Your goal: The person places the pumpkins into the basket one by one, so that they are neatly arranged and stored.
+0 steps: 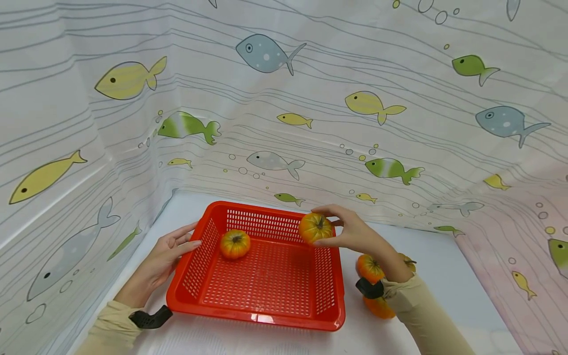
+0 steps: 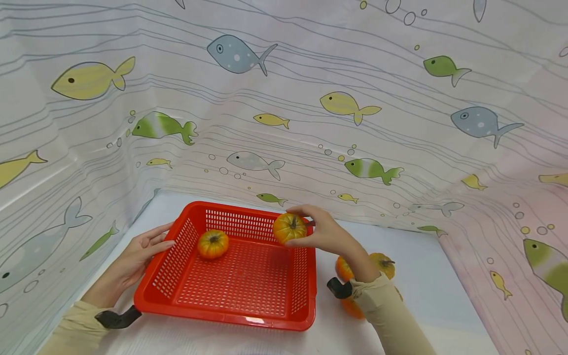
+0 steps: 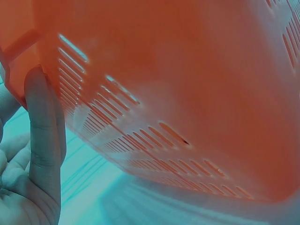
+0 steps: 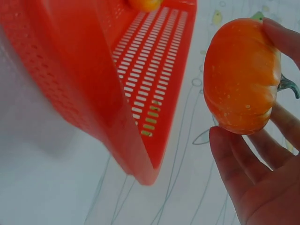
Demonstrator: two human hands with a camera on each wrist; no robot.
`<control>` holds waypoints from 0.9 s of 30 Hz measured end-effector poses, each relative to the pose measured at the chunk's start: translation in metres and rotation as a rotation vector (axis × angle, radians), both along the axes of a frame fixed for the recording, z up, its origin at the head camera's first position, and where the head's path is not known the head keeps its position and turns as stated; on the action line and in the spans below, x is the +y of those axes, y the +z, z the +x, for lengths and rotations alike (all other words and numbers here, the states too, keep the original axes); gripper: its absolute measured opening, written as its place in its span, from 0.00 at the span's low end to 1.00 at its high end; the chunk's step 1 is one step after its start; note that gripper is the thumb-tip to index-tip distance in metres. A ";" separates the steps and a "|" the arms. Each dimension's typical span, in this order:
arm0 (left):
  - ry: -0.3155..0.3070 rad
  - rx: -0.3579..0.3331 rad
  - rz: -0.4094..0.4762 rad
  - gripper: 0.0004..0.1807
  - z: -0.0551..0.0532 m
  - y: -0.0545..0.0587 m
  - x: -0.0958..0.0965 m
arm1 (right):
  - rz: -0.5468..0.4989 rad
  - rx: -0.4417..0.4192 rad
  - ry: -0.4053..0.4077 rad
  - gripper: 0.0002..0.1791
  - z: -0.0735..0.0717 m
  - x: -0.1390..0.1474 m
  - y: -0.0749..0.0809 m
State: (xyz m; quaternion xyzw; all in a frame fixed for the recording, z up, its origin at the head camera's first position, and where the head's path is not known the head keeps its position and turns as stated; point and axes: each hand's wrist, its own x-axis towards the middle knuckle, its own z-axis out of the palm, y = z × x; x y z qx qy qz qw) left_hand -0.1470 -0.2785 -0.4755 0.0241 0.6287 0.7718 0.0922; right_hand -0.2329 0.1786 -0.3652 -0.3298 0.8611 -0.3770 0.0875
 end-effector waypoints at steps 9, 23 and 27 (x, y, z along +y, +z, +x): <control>-0.006 0.005 0.006 0.37 0.000 -0.001 0.000 | 0.041 -0.011 0.050 0.39 -0.005 -0.026 -0.004; -0.003 -0.003 0.018 0.37 0.000 0.000 0.000 | 0.114 -0.008 0.088 0.38 -0.012 -0.063 -0.018; -0.007 -0.001 0.018 0.37 -0.001 0.000 0.000 | 0.158 0.007 0.102 0.38 -0.014 -0.073 -0.026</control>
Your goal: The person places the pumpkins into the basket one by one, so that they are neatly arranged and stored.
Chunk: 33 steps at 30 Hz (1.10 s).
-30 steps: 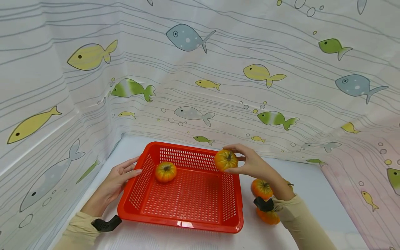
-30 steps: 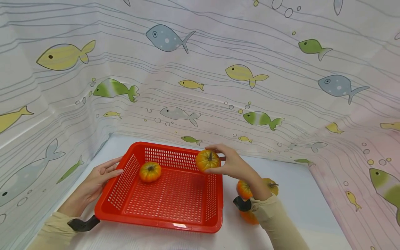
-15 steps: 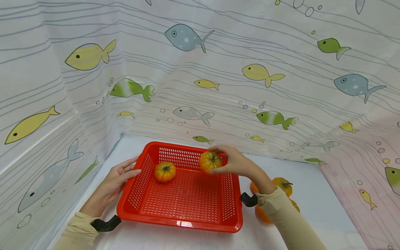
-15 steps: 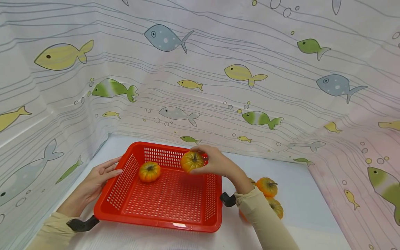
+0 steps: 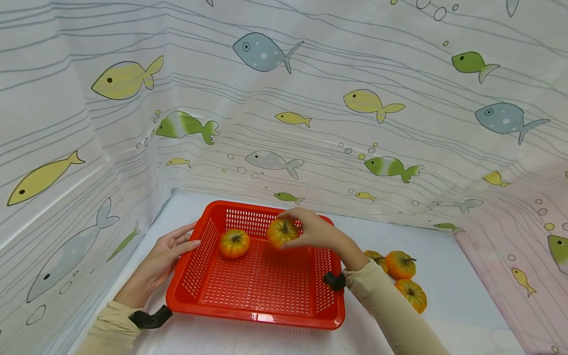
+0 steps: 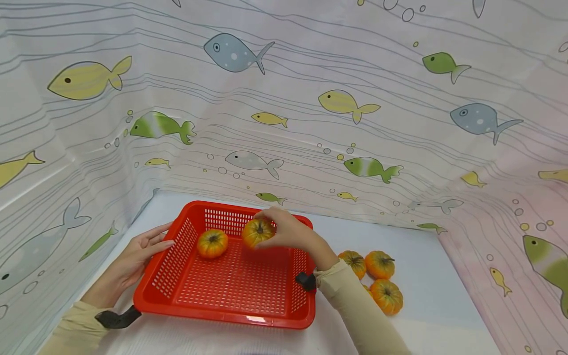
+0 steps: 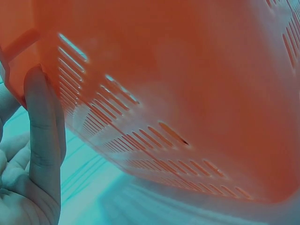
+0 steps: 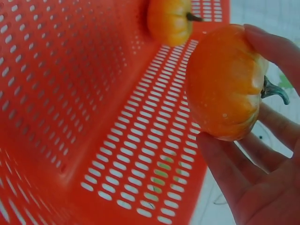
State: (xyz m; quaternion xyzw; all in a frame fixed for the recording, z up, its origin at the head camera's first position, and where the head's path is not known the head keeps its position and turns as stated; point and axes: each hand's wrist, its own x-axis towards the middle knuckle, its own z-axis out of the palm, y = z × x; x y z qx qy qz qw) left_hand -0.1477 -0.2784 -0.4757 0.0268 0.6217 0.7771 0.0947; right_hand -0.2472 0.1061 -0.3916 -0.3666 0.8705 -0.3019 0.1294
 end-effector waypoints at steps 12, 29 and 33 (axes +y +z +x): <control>-0.001 0.011 0.012 0.36 0.000 -0.001 -0.001 | 0.113 -0.002 0.024 0.37 -0.003 -0.023 -0.020; -0.003 0.026 0.024 0.35 0.001 0.000 0.000 | 0.160 0.015 0.008 0.37 -0.006 -0.038 -0.039; -0.005 0.023 0.026 0.35 0.001 0.000 0.000 | 0.183 0.044 0.028 0.36 -0.006 -0.042 -0.044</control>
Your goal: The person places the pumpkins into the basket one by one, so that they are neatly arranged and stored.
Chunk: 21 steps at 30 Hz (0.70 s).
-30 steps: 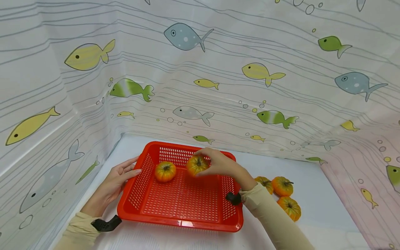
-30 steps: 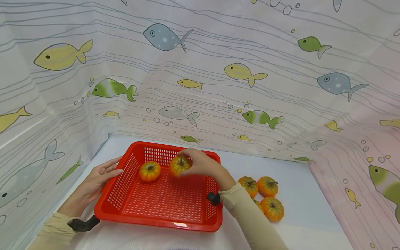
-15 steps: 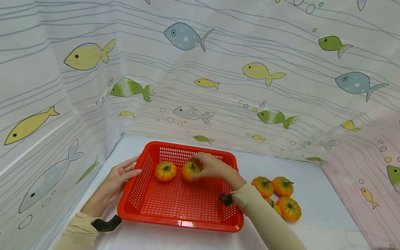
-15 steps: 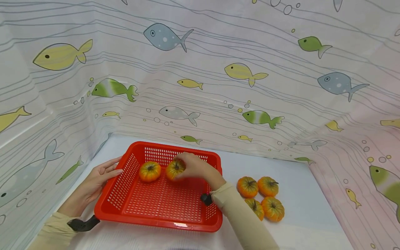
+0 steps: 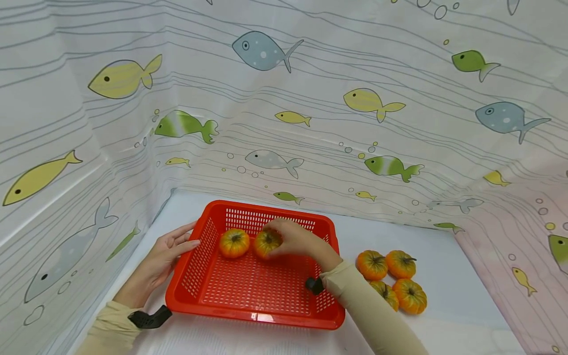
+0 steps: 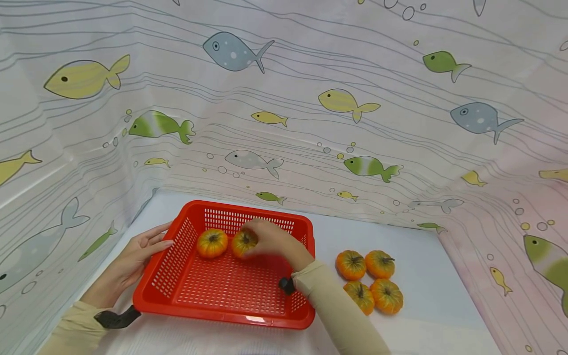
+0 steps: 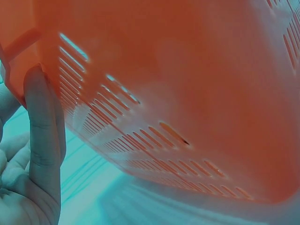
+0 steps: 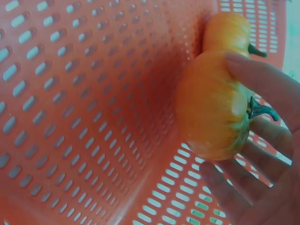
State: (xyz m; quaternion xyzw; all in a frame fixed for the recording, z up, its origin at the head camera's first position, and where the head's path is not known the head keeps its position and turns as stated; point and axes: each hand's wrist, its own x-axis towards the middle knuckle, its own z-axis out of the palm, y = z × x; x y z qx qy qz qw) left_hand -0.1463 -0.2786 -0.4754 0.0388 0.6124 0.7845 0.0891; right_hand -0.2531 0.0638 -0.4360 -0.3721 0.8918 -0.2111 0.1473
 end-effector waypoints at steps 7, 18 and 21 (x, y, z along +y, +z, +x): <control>-0.002 -0.001 -0.002 0.36 0.000 0.001 0.000 | 0.028 0.014 0.016 0.35 0.003 -0.007 -0.004; -0.004 -0.005 -0.003 0.36 0.000 0.002 0.001 | 0.059 0.057 -0.003 0.35 0.005 -0.008 -0.004; -0.003 -0.009 0.000 0.35 0.001 0.002 0.001 | 0.062 0.051 -0.007 0.35 0.005 -0.009 -0.003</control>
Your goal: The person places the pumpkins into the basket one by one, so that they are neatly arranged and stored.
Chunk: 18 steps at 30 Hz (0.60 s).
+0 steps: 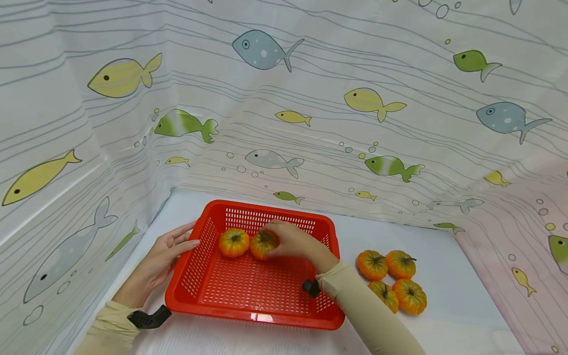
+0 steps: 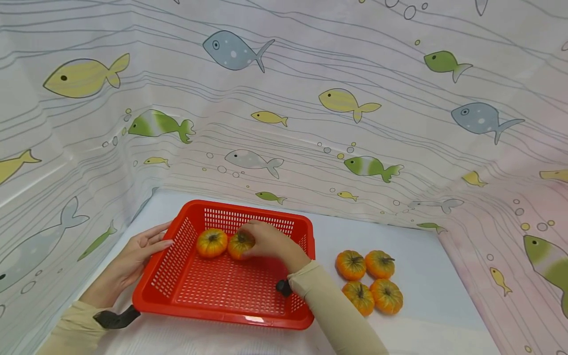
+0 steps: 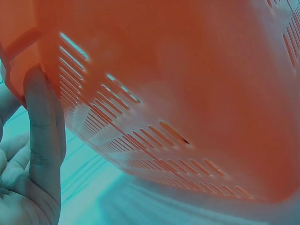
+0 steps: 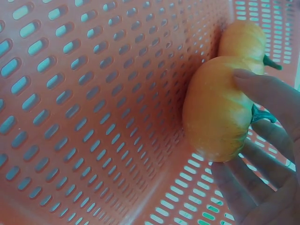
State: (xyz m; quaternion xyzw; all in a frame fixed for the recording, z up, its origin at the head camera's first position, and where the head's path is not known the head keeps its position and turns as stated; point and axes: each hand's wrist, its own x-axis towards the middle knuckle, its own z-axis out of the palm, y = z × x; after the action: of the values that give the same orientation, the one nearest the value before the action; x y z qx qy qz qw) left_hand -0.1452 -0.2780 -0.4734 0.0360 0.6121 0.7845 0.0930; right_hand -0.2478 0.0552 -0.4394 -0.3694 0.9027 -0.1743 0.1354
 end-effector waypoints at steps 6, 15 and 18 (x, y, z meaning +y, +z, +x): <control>-0.004 -0.001 0.002 0.35 0.000 0.001 -0.001 | -0.006 -0.004 0.002 0.35 0.000 0.000 0.000; 0.002 -0.001 0.006 0.35 -0.001 0.000 0.000 | -0.018 -0.010 -0.010 0.34 0.001 0.001 0.001; -0.001 0.004 0.000 0.35 0.000 0.000 -0.001 | -0.030 -0.014 -0.011 0.33 0.001 0.001 0.001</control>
State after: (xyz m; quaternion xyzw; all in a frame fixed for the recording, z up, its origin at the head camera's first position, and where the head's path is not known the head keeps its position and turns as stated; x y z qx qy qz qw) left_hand -0.1457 -0.2785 -0.4736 0.0378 0.6122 0.7844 0.0924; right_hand -0.2473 0.0564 -0.4386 -0.3651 0.9011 -0.1911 0.1351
